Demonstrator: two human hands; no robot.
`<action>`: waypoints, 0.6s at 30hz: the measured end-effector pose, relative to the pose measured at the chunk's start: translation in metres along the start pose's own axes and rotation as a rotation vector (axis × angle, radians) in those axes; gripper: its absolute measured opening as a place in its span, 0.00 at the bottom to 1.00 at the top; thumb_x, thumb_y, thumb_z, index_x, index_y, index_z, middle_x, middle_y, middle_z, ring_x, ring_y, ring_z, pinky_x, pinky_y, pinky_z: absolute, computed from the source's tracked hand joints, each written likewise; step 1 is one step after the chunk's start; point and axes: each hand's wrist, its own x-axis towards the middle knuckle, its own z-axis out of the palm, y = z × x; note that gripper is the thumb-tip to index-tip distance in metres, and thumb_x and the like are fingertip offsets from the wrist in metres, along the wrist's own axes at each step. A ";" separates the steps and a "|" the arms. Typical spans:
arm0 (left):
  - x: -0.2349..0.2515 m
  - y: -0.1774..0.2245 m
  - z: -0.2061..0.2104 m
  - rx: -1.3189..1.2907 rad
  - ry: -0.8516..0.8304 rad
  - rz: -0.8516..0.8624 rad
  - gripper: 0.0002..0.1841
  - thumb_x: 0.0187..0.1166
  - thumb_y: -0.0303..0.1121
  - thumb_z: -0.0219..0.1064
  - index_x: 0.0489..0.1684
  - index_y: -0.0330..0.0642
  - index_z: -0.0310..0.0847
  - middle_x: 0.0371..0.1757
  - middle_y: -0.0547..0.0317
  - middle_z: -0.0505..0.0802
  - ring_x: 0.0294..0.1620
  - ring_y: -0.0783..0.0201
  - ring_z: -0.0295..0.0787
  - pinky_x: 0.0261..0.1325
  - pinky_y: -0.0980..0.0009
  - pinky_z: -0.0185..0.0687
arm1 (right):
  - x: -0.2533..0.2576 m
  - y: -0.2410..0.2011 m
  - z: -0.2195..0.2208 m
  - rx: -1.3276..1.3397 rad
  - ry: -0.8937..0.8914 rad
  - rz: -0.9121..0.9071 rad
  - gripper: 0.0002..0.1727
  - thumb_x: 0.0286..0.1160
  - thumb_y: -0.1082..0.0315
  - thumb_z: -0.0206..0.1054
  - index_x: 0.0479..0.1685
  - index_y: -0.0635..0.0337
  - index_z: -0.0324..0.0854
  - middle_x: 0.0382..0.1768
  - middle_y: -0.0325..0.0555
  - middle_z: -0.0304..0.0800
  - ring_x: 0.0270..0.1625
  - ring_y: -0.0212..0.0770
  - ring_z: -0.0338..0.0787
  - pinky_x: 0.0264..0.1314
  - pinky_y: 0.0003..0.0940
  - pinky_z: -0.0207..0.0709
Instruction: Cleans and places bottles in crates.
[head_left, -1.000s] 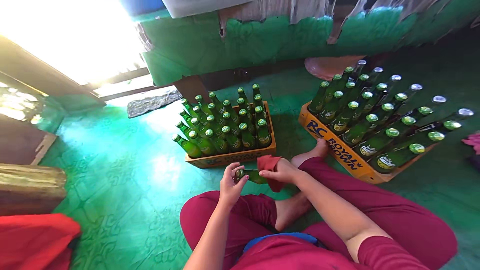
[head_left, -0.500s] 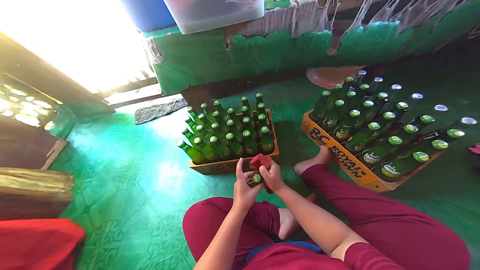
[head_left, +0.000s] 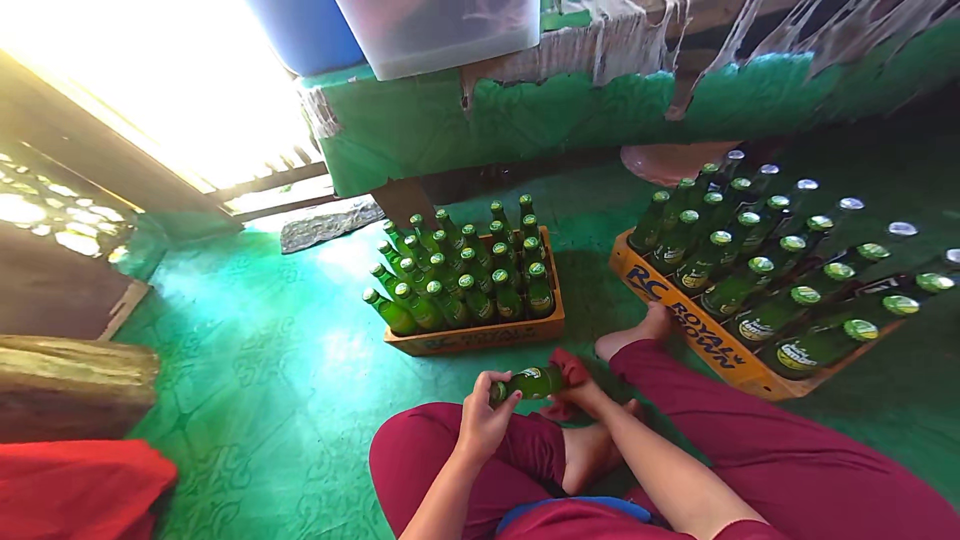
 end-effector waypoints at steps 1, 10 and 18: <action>0.000 0.003 -0.002 -0.021 0.007 0.044 0.15 0.70 0.19 0.70 0.52 0.21 0.75 0.57 0.41 0.93 0.57 0.69 0.92 0.61 0.73 0.87 | -0.005 -0.005 0.000 0.197 0.006 0.071 0.25 0.56 0.84 0.78 0.58 0.73 0.78 0.44 0.54 0.91 0.46 0.41 0.91 0.54 0.38 0.86; 0.037 0.059 -0.049 0.107 0.011 0.314 0.16 0.78 0.27 0.70 0.57 0.27 0.77 0.60 0.50 0.92 0.64 0.67 0.90 0.65 0.68 0.87 | -0.007 -0.039 0.001 0.212 0.021 -0.152 0.21 0.71 0.78 0.73 0.63 0.74 0.78 0.51 0.48 0.91 0.53 0.28 0.89 0.63 0.25 0.82; 0.124 0.151 -0.112 0.436 0.333 0.430 0.20 0.79 0.27 0.68 0.65 0.30 0.68 0.58 0.56 0.87 0.52 0.78 0.88 0.57 0.75 0.87 | 0.000 -0.012 -0.019 0.444 -0.008 0.135 0.18 0.78 0.78 0.59 0.66 0.71 0.71 0.54 0.53 0.83 0.55 0.38 0.83 0.62 0.38 0.79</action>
